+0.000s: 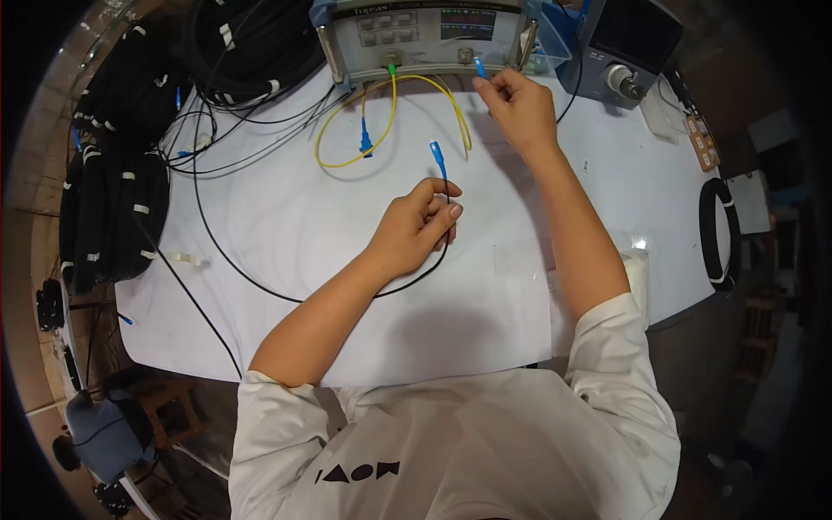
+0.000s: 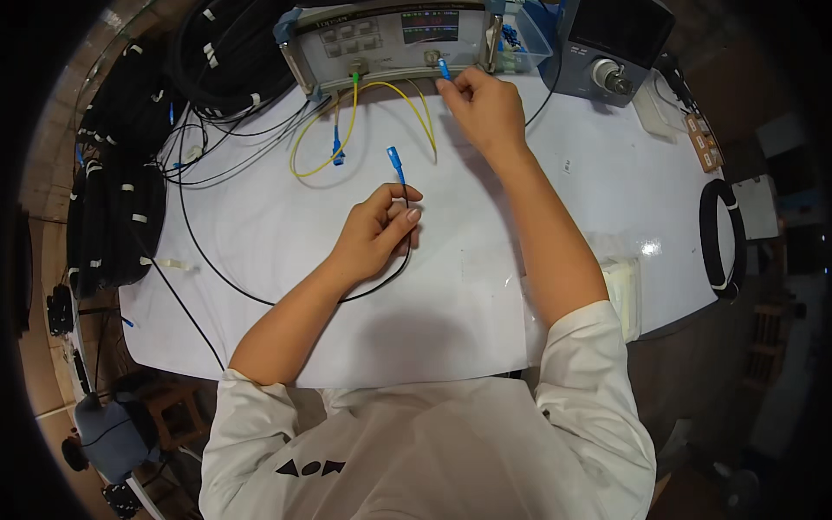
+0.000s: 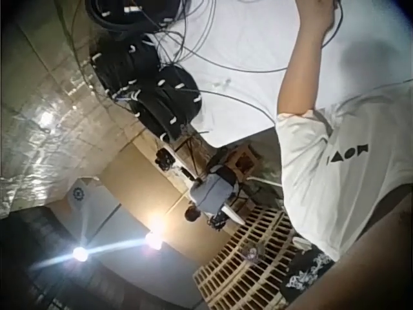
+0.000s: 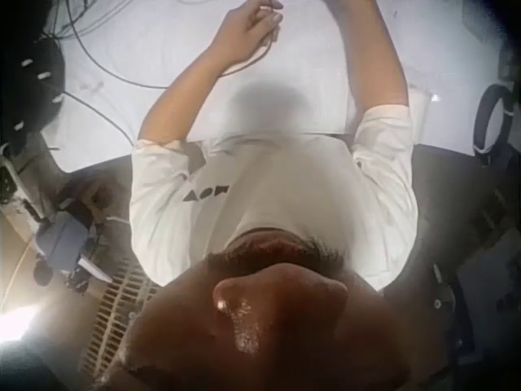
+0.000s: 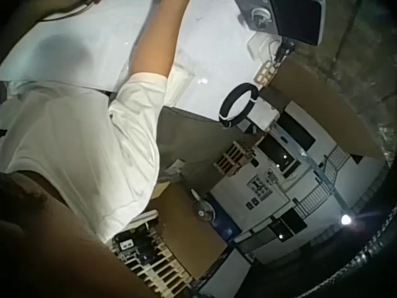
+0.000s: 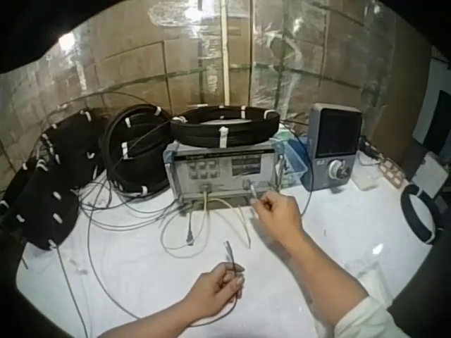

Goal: Testing fiber optic cables using an optical power meter or testing unit in a laboratory setting.

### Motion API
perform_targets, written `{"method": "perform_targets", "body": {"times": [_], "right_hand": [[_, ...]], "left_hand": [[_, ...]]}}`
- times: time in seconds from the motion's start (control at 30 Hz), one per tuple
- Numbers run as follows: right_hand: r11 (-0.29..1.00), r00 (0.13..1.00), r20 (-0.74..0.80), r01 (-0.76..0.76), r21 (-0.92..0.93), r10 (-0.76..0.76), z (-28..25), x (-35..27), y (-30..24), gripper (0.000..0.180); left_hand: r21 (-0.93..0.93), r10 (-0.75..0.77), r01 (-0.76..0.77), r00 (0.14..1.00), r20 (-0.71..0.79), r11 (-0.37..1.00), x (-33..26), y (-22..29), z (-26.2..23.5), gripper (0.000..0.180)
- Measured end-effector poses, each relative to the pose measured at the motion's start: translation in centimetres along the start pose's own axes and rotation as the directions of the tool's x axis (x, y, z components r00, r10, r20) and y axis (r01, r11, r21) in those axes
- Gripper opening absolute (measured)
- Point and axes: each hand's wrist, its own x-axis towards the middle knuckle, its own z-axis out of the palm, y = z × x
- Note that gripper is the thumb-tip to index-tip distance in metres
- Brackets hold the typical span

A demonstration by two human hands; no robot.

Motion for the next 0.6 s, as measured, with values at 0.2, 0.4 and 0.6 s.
{"method": "perform_targets", "body": {"times": [0.2, 0.4, 0.6], "right_hand": [[0.999, 0.997, 0.072, 0.000, -0.042, 0.003, 0.55, -0.07, -0.65, 0.032], [0.998, 0.998, 0.067, -0.013, -0.061, 0.017, 0.76, -0.12, -0.11, 0.032], [0.999, 0.999, 0.053, -0.011, -0.038, 0.013, 0.95, -0.14, -0.20, 0.031]], "left_hand": [[0.094, 0.033, -0.031, 0.999, -0.023, 0.995, -0.22, -0.06, 0.38, 0.021], [0.131, 0.014, -0.013, 1.000, -0.010, 0.991, -0.19, 0.04, 0.26, 0.024], [0.110, 0.027, -0.026, 1.000, -0.006, 0.994, -0.20, -0.41, 0.16, 0.025]]}}
